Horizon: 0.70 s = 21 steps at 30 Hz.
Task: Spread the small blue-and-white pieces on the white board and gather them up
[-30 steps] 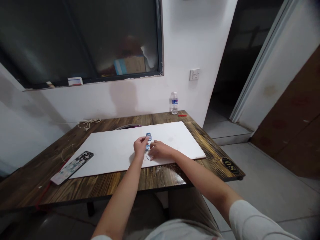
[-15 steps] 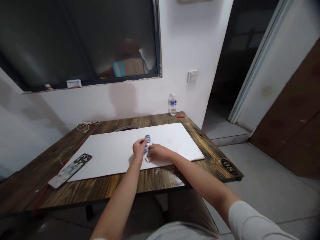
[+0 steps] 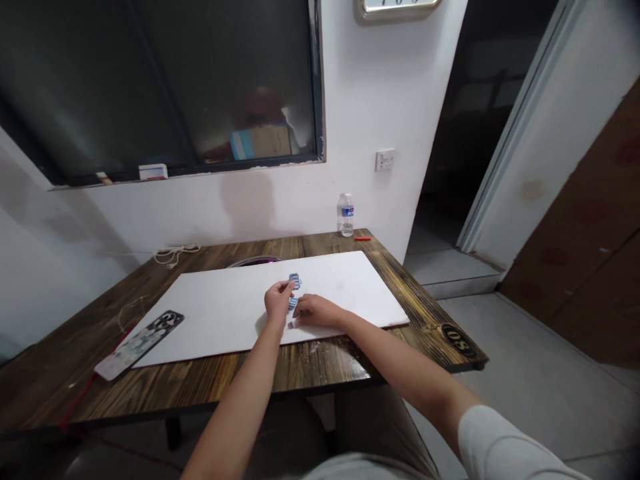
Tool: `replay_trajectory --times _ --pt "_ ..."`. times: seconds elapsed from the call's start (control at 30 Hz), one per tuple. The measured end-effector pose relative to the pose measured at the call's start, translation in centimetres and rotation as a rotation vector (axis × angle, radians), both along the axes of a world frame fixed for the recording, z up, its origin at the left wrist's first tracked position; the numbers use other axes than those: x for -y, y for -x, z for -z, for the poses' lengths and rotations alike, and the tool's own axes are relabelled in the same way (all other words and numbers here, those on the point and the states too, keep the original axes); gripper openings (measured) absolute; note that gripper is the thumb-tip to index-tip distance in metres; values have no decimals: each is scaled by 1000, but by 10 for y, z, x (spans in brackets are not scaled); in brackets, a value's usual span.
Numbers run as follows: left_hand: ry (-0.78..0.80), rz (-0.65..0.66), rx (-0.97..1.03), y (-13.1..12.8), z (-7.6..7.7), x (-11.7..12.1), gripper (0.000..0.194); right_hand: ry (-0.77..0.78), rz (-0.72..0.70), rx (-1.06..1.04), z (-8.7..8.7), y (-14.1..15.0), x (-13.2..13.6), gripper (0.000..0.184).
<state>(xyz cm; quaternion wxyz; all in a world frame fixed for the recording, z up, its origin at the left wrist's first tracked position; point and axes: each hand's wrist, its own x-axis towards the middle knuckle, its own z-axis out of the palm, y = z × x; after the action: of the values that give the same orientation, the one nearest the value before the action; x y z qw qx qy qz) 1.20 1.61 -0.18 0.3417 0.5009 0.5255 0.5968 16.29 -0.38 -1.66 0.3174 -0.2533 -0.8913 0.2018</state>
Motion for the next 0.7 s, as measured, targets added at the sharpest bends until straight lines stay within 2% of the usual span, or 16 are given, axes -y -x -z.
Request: replay_trajectory --times 0.23,0.37,0.47,0.53,0.7 --pt "-11 -15 6 4 -1 -1 34 289 136 -264 3 -1 -4 13" --pt "-4 -24 12 5 -1 -1 35 456 172 -488 5 -2 -10 30" --pt "-7 -20 12 5 -1 -1 36 554 203 -656 5 -5 -16 54" --pt "1 -15 11 4 -2 -1 38 612 209 -752 5 -8 -20 63" --pt "24 0 23 2 -4 1 40 682 229 -869 8 -13 -23 53"
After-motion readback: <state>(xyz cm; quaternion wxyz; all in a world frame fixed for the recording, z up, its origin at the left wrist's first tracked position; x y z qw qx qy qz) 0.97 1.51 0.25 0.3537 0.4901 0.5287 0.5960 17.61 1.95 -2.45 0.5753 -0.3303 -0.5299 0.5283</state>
